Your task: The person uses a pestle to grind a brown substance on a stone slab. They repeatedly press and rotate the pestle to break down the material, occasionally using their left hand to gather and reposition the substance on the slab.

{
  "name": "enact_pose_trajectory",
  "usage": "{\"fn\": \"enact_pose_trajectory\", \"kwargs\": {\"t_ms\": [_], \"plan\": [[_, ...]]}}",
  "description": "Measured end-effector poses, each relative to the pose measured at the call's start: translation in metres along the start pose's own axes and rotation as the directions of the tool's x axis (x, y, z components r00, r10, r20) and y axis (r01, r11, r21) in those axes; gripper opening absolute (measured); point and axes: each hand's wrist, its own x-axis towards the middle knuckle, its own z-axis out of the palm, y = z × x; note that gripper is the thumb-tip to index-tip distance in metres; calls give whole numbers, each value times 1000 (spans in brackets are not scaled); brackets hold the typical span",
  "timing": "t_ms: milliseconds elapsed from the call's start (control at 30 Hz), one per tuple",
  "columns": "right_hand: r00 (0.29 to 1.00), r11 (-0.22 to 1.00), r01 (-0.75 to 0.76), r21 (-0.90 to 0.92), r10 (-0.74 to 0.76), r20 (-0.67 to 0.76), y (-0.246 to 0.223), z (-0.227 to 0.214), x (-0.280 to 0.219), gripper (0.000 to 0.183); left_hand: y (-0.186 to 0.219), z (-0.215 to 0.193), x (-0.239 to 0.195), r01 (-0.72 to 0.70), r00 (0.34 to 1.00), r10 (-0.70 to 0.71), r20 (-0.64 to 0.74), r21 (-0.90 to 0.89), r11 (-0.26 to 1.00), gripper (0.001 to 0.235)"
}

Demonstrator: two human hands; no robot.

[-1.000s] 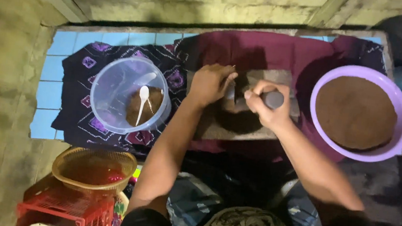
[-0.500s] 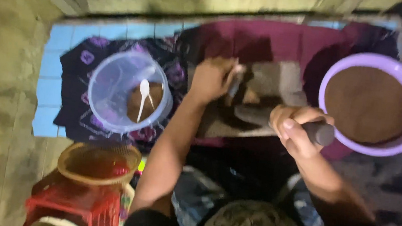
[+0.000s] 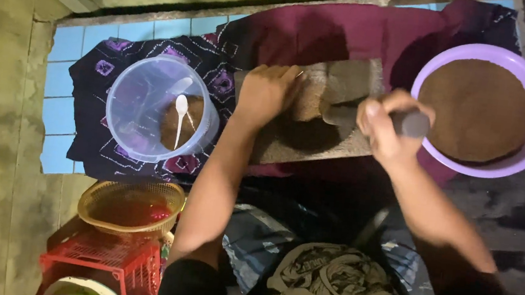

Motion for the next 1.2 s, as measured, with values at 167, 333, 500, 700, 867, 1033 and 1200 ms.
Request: {"fn": "enact_pose_trajectory", "kwargs": {"t_ms": [167,333,500,700,867,1033,1200], "plan": [[994,994,-106,41,105,28,-4,6,20,38,8,-18,0,-75,997,74,17,162,984,15],[990,989,-133,57,130,50,5,5,15,39,30,-8,-23,151,940,-174,294,99,984,21],[985,975,-144,168,157,-71,41,-3,-2,38,26,-28,-16,273,857,-285,429,89,958,24],[974,959,-174,225,201,-103,41,-12,-8,35,22,-19,-3,118,971,-121,208,27,993,11],[915,913,-331,239,373,-155,34,-15,1,28,25,-15,-6,232,854,-170,492,-68,970,23],[921,922,-338,190,365,-138,25,-9,5,31,24,-59,10,112,961,-90,261,-71,991,17],[935,929,-329,166,346,-84,27,-8,-2,33,23,-35,-8,-63,977,27,213,161,985,13]]}}
